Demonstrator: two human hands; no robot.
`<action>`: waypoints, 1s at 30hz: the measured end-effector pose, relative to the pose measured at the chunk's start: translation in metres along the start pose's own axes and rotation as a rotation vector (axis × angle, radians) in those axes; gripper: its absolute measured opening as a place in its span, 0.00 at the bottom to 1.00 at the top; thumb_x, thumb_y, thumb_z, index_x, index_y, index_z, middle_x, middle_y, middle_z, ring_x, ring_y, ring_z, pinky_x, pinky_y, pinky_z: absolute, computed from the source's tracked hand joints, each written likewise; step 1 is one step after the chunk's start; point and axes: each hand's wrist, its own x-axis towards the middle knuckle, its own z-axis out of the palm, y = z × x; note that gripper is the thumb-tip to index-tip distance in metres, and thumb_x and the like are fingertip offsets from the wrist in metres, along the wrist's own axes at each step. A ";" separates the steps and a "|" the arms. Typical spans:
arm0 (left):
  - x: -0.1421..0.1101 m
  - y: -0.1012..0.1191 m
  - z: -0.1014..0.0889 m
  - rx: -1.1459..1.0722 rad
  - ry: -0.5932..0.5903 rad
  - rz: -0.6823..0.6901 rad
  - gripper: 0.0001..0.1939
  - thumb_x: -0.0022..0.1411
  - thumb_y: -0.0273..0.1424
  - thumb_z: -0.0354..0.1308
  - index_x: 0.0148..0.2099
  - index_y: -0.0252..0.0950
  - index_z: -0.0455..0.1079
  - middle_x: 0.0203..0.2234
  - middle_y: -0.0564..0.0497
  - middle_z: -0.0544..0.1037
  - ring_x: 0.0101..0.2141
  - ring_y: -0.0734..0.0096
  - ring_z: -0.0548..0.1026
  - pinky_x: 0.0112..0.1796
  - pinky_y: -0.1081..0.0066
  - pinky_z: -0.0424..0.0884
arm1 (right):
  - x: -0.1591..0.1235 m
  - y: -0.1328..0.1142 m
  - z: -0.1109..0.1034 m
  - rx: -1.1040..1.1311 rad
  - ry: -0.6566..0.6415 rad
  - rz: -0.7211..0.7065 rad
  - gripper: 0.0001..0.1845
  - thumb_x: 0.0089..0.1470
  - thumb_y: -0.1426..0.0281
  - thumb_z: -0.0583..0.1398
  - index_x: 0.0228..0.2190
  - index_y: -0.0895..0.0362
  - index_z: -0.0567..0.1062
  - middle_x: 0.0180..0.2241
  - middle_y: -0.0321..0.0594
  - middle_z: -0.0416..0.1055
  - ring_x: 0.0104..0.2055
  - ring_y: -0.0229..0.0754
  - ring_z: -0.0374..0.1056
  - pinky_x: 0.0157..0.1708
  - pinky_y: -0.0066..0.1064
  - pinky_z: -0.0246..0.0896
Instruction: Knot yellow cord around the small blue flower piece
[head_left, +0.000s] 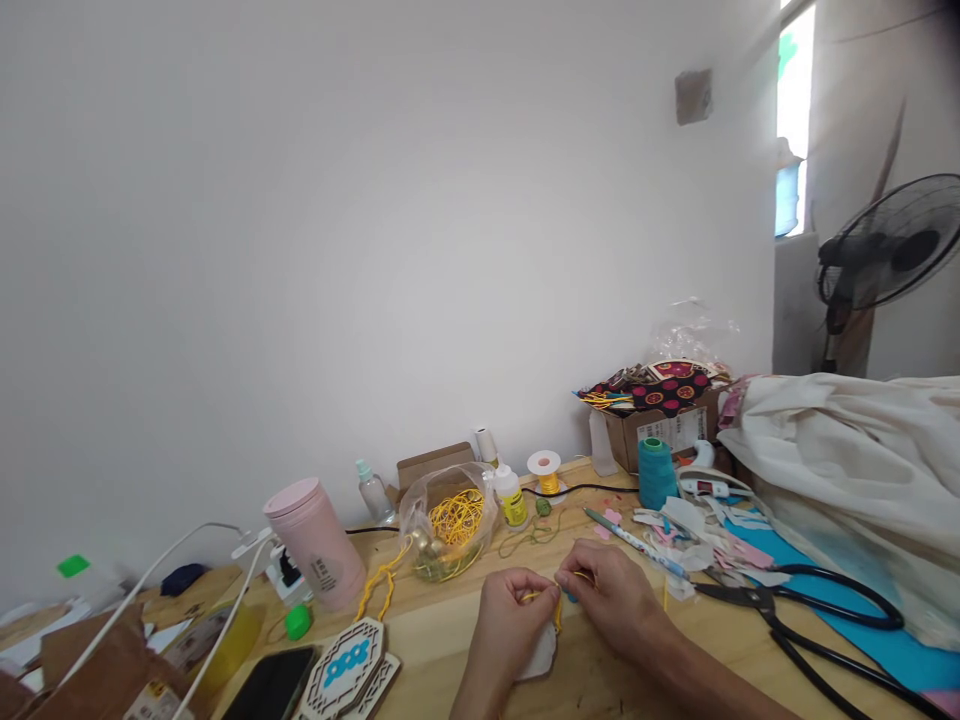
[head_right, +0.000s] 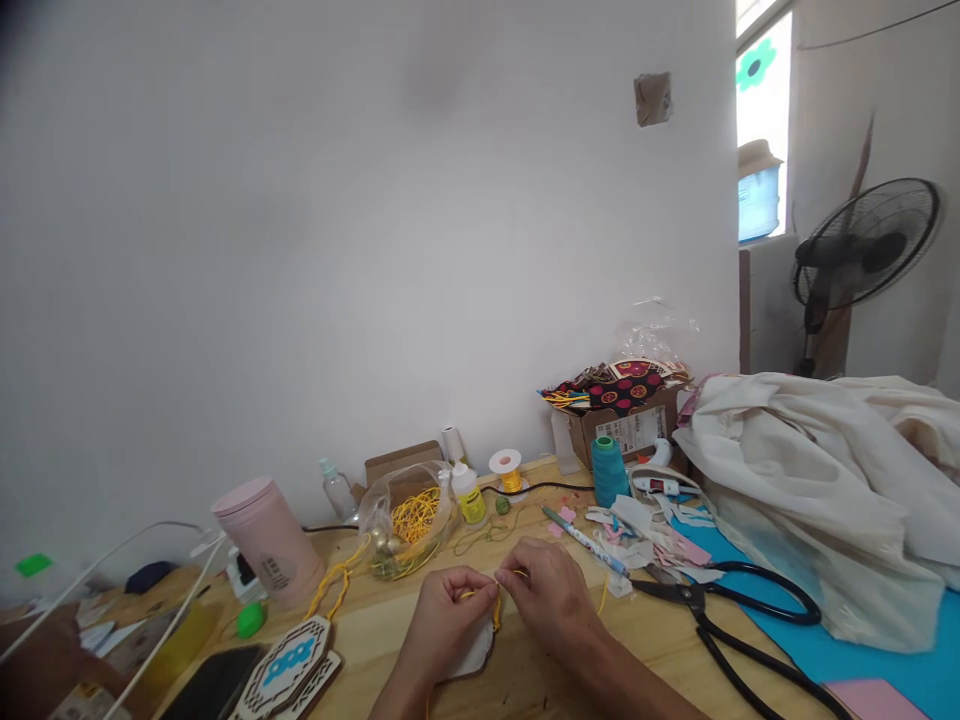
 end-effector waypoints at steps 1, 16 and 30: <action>0.000 0.000 0.000 0.001 0.002 -0.005 0.09 0.39 0.32 0.57 0.19 0.30 0.71 0.12 0.52 0.71 0.15 0.74 0.65 0.18 0.77 0.59 | 0.000 -0.001 0.000 -0.015 0.007 -0.004 0.08 0.45 0.71 0.53 0.19 0.57 0.69 0.21 0.35 0.67 0.26 0.36 0.60 0.25 0.24 0.48; 0.001 -0.007 0.002 -0.071 0.002 0.000 0.08 0.40 0.32 0.56 0.18 0.31 0.69 0.10 0.55 0.67 0.14 0.77 0.63 0.16 0.77 0.58 | 0.001 0.000 -0.003 -0.055 0.031 -0.100 0.08 0.45 0.71 0.54 0.18 0.56 0.67 0.21 0.33 0.67 0.28 0.37 0.61 0.35 0.30 0.47; 0.001 -0.003 0.001 -0.153 -0.028 -0.058 0.11 0.39 0.34 0.59 0.23 0.29 0.70 0.11 0.54 0.69 0.13 0.78 0.61 0.16 0.78 0.55 | 0.003 0.000 -0.005 0.050 -0.004 -0.039 0.10 0.46 0.69 0.52 0.19 0.58 0.68 0.21 0.36 0.67 0.26 0.37 0.60 0.25 0.25 0.50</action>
